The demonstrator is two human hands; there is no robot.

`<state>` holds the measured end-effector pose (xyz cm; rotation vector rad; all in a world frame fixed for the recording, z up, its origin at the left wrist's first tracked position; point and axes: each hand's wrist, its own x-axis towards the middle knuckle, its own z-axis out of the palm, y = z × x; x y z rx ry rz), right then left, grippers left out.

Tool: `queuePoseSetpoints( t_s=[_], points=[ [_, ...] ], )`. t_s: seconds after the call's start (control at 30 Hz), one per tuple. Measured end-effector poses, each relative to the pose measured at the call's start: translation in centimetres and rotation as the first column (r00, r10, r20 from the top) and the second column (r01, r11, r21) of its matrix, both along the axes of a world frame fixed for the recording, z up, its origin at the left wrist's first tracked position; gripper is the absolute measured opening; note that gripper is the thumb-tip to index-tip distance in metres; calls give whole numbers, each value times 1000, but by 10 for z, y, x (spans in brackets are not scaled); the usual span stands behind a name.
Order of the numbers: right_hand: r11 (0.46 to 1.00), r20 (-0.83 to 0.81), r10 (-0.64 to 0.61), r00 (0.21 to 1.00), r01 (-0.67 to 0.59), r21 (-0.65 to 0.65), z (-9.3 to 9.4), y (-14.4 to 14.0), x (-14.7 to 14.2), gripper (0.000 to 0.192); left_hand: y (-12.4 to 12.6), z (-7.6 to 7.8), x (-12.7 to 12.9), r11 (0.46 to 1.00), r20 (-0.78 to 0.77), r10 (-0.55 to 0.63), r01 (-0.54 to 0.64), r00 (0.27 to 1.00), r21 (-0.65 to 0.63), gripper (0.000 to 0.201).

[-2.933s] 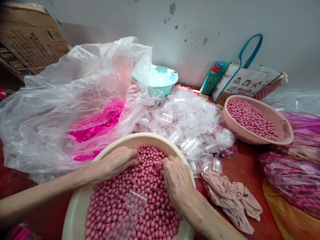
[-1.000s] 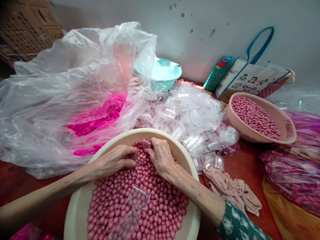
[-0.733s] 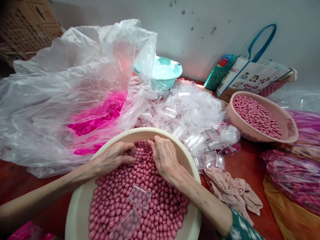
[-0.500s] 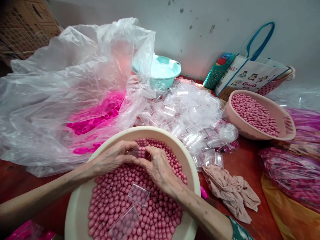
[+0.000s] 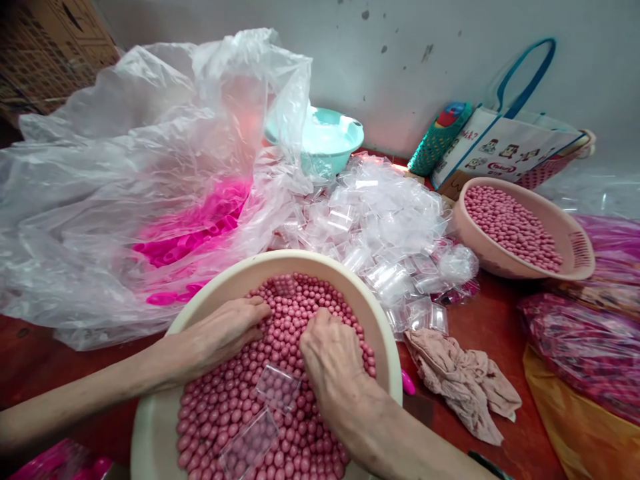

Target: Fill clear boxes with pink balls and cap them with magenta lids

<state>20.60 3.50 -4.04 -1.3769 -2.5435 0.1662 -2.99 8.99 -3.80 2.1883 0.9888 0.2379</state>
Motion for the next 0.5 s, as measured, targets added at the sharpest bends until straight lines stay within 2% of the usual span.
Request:
queuePoseSetpoints(
  t_s=[0.1, 0.17, 0.2, 0.3, 0.4, 0.5],
  points=[
    [988, 18, 145, 989, -146, 53, -2, -3, -8, 56, 0, -4, 8, 998, -6, -67, 67, 998, -11, 16],
    [980, -54, 197, 979, -198, -8, -3, 2, -8, 56, 1, -3, 11, 998, -1, -49, 49, 999, -34, 16],
    [981, -109, 182, 977, -189, -53, -4, 6, -7, 55, 1, -1, 10, 998, -2, -18, 18, 1000, -59, 16],
    [976, -287, 35, 957, -95, -197, -6, 18, -3, 39, 4, 4, 5, 981, -12, 88, -89, 996, -173, 16],
    [929, -413, -134, 901, -31, -369, -6, 28, -6, 11, 4, 9, 0, 966, 9, 148, -143, 989, -215, 22],
    [860, -485, -276, 830, -12, -510, 1, 31, -13, 16, 2, 16, 4, 947, 54, 227, -207, 972, -246, 26]
  ],
)
